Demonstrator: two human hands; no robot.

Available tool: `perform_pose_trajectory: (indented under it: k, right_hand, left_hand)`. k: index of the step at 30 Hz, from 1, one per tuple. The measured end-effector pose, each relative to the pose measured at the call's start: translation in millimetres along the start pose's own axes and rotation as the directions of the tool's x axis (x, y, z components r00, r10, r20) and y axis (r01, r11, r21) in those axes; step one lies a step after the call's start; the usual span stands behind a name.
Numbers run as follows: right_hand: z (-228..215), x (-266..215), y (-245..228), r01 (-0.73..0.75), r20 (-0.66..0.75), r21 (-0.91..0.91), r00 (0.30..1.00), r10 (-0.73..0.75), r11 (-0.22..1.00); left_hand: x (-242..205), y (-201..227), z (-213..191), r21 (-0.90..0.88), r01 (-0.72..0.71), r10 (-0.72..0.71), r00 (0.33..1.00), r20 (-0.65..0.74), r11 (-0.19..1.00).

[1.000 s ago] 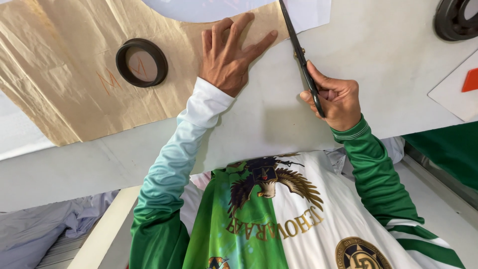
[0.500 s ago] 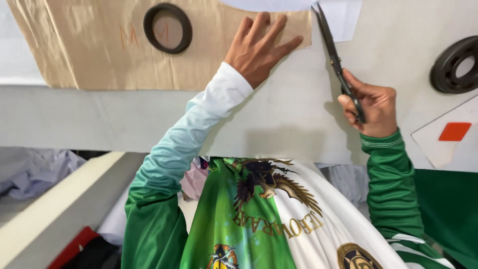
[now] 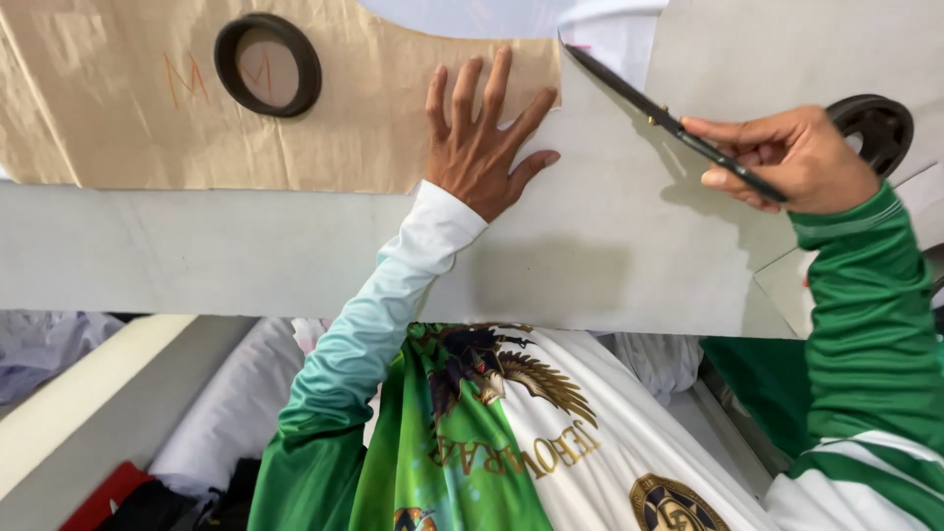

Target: The person uses shears to cut a piece of white fabric that is layered over a brown paper pattern on a white table. They hold the fabric steady with one hand while cutting along the pattern's edge with the other, then lift the cut fabric to reveal the pattern underneath.

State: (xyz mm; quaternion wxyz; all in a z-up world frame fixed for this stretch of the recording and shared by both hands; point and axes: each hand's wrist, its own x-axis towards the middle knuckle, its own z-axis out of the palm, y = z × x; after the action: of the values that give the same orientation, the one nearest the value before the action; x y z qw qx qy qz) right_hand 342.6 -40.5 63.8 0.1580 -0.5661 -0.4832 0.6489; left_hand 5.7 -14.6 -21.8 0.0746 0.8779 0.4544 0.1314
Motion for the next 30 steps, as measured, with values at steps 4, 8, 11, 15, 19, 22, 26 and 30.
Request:
perform_pose_trajectory:
  k: [4, 8, 11, 15, 19, 22, 26, 30]
  right_hand:
    - [-23, 17, -6, -0.088, 0.081, -0.066, 0.992, 0.094, 0.994]
    - [-47, 38, -5, -0.122, 0.151, -0.118, 0.979, 0.139, 0.985]
    - [-55, 55, -9, -0.151, 0.159, -0.182, 0.971, 0.181, 0.972]
    - [-73, 74, -12, -0.144, 0.209, -0.244, 0.958, 0.197, 0.959]
    - [-78, 92, -25, -0.074, 0.290, -0.293, 0.943, 0.162, 0.953]
    - [-81, 101, -33, -0.059, 0.282, -0.345, 0.945, 0.164, 0.937]
    - [-84, 109, -36, -0.019, 0.265, -0.422, 0.954, 0.143, 0.906]
    - [-87, 111, -35, -0.015, 0.285, -0.406, 0.948, 0.142, 0.914]
  left_hand:
    - [-2, 0, -2, 0.026, -0.031, 0.030, 1.000, 0.008, 0.999]
    - [3, -2, -5, 0.042, -0.027, 0.027, 1.000, 0.001, 0.999]
    - [1, -4, -3, 0.031, -0.038, 0.037, 0.999, 0.022, 0.999]
    - [3, -6, -6, 0.037, -0.036, 0.035, 0.999, 0.023, 0.999]
    - [4, -6, -6, 0.066, -0.049, 0.047, 0.998, 0.035, 0.997]
    - [7, -7, -6, 0.077, -0.047, 0.047, 0.999, 0.000, 0.996]
    - [7, -8, -5, 0.054, -0.051, 0.052, 0.998, -0.031, 0.997]
    - [8, -9, -5, 0.051, -0.043, 0.044, 0.999, -0.019, 0.998]
